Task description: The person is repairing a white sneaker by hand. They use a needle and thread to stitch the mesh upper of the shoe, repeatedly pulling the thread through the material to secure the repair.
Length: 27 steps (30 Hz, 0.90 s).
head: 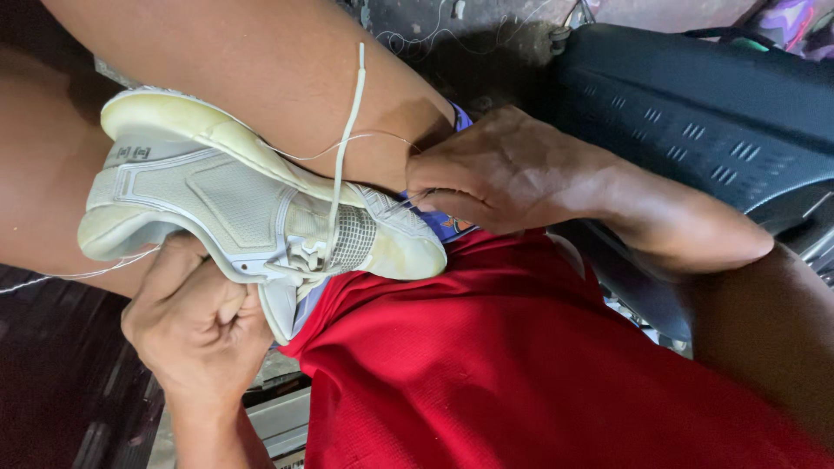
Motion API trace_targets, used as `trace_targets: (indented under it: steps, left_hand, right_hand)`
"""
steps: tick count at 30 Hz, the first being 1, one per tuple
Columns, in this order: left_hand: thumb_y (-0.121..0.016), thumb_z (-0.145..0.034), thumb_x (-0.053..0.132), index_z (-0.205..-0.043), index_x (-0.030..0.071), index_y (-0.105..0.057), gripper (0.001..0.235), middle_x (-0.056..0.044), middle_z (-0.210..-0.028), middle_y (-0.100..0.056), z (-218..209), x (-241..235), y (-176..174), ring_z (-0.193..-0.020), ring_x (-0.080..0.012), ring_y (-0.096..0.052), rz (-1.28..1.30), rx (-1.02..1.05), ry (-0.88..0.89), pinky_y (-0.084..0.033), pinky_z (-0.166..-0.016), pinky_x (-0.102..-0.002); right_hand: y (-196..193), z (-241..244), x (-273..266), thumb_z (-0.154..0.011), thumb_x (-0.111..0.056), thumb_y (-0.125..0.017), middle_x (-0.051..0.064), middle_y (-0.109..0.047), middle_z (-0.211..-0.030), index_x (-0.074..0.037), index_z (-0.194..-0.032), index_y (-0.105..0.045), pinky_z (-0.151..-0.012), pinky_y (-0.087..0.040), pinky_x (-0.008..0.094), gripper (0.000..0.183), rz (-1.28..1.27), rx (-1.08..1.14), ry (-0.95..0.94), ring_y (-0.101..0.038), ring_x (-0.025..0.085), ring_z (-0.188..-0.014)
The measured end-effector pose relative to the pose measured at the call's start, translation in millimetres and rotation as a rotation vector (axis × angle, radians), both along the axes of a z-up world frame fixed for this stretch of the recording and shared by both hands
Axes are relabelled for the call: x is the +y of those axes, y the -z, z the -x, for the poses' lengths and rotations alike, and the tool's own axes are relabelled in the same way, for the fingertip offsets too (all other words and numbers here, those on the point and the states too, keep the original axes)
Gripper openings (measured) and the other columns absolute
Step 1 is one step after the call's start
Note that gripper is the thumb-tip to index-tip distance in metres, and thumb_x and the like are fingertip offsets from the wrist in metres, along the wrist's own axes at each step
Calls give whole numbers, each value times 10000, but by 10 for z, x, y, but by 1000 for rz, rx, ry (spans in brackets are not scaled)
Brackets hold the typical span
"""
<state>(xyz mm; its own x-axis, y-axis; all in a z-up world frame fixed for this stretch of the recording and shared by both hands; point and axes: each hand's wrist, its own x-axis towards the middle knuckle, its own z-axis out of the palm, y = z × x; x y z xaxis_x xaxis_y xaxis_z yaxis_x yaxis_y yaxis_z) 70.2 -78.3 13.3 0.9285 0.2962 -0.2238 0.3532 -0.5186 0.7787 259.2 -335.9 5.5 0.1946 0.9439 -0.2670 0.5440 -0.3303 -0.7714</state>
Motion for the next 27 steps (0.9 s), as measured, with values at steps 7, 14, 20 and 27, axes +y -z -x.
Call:
trace_targets:
  steps: [7, 14, 20, 27]
  left_hand:
    - [-699, -891, -19, -1078, -6, -617, 205, -161, -1034, -652, -118, 58, -121, -945, -348, -663, -50, 78, 117, -531, -817, -375]
    - [-750, -747, 135, -1025, -14, -687, 321, -211, -1012, -665, -253, 72, -156, -934, -422, -656, -210, 94, 308, -526, -786, -498]
    - [-778, -795, 217, -913, 25, -733, 229, -154, -900, -664, -181, 98, -77, -879, -374, -663, -293, 131, 373, -520, -759, -471]
    - [-740, -846, 172, -864, 75, -687, 112, -90, -844, -626, -93, 94, 39, -811, -316, -645, -196, 31, 294, -506, -755, -411]
  right_hand:
    - [-84, -96, 42, -986, -106, -628, 144, -615, -975, -27, -1025, -580, -622, -492, 392, 101, -82, 218, 133, -630, 282, -717]
    - [48, 144, 6, -1072, -150, -561, 72, -631, -858, -30, -1069, -555, -635, -507, 347, 121, 16, 573, 231, -659, 183, -685]
    - [58, 63, -66, -1057, -188, -614, 72, -697, -900, -53, -1064, -617, -698, -535, 338, 135, 47, 465, 136, -703, 191, -794]
    - [-57, 104, 131, -1163, -157, -515, 89, -662, -1083, -46, -1005, -506, -806, -531, 300, 193, -223, 664, 364, -622, 160, -892]
